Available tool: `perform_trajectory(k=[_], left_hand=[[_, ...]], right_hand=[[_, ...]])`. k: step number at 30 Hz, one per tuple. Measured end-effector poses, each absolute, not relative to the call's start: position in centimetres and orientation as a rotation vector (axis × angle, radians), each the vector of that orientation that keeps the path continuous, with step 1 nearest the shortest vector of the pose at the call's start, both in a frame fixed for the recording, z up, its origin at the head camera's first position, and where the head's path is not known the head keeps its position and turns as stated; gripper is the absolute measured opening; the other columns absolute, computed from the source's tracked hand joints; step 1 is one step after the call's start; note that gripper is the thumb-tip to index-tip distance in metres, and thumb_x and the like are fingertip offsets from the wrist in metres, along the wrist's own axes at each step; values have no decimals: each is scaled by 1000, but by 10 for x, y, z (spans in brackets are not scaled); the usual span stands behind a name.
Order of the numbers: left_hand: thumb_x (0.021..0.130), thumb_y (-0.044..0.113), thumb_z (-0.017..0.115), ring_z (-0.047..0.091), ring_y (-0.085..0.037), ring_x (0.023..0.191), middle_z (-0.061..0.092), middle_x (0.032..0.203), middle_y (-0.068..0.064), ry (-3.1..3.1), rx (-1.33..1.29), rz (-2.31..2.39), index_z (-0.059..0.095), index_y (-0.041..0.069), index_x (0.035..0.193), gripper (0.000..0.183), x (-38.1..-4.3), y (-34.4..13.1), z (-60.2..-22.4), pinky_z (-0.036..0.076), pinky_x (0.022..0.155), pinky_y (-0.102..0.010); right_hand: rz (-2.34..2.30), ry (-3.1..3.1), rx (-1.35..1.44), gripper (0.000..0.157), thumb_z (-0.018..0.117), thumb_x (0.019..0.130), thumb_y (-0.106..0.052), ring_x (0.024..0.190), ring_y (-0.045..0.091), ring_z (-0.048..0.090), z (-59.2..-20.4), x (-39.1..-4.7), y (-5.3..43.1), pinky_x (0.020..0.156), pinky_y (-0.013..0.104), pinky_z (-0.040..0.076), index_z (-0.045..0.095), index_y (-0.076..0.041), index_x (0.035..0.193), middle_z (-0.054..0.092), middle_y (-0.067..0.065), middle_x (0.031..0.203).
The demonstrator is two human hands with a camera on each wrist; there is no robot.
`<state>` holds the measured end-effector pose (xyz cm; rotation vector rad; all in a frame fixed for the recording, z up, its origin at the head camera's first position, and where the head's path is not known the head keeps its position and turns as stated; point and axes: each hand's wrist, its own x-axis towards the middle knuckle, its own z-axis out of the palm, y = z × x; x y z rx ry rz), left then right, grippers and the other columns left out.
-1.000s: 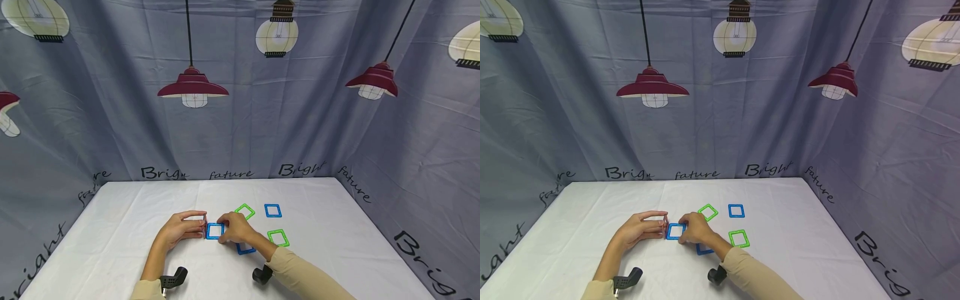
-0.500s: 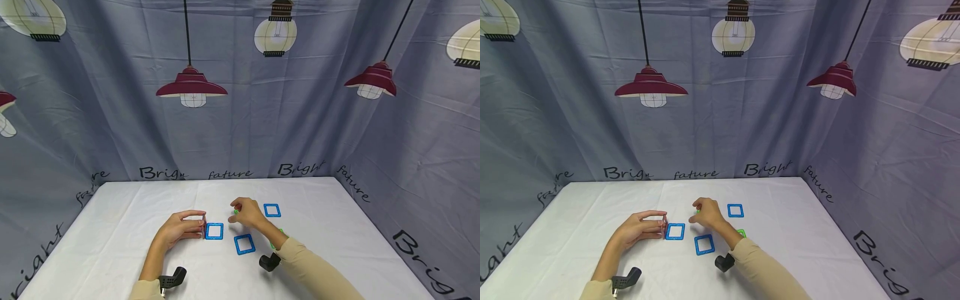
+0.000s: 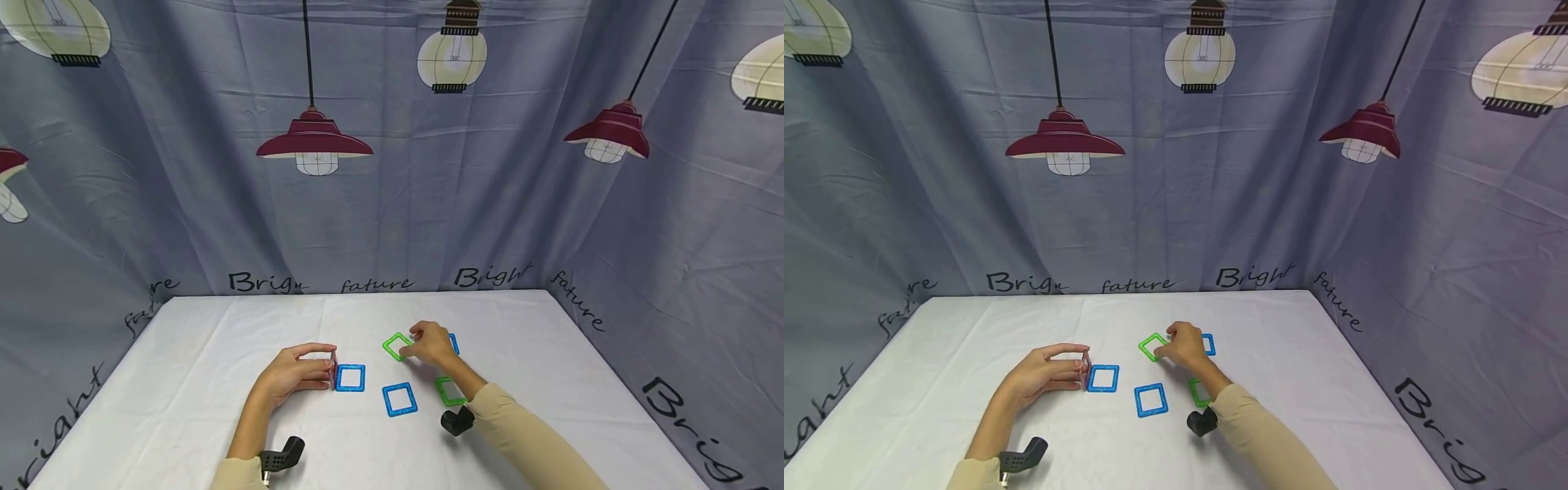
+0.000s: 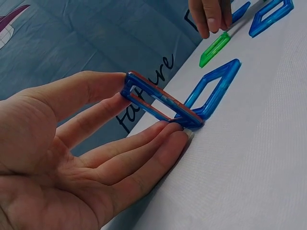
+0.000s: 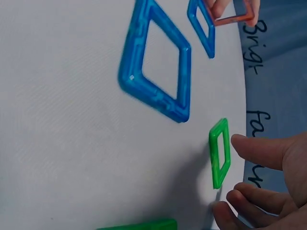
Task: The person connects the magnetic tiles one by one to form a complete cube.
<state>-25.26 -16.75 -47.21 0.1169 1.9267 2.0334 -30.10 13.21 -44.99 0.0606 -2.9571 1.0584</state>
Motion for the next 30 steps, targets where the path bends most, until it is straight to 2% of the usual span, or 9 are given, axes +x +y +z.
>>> perform_trajectory(k=[12,30], left_hand=[[93,11,73,74,-21,90,73,115,-19,1931,111,2026,57,-4,139,50,-253,-170,-469,62,84,-40],[94,12,72,74,-23,94,72,116,-17,1920,119,2027,55,-6,141,53,-255,-169,-472,62,84,-41]], right_hand=[[1005,-2965,66,46,89,77,-21,88,23,60,-459,-301,127,79,38,53,72,1,114,69,12,100],[1049,-2945,98,47,89,75,-16,89,25,61,-462,-306,113,74,37,53,73,-5,118,71,14,102]])
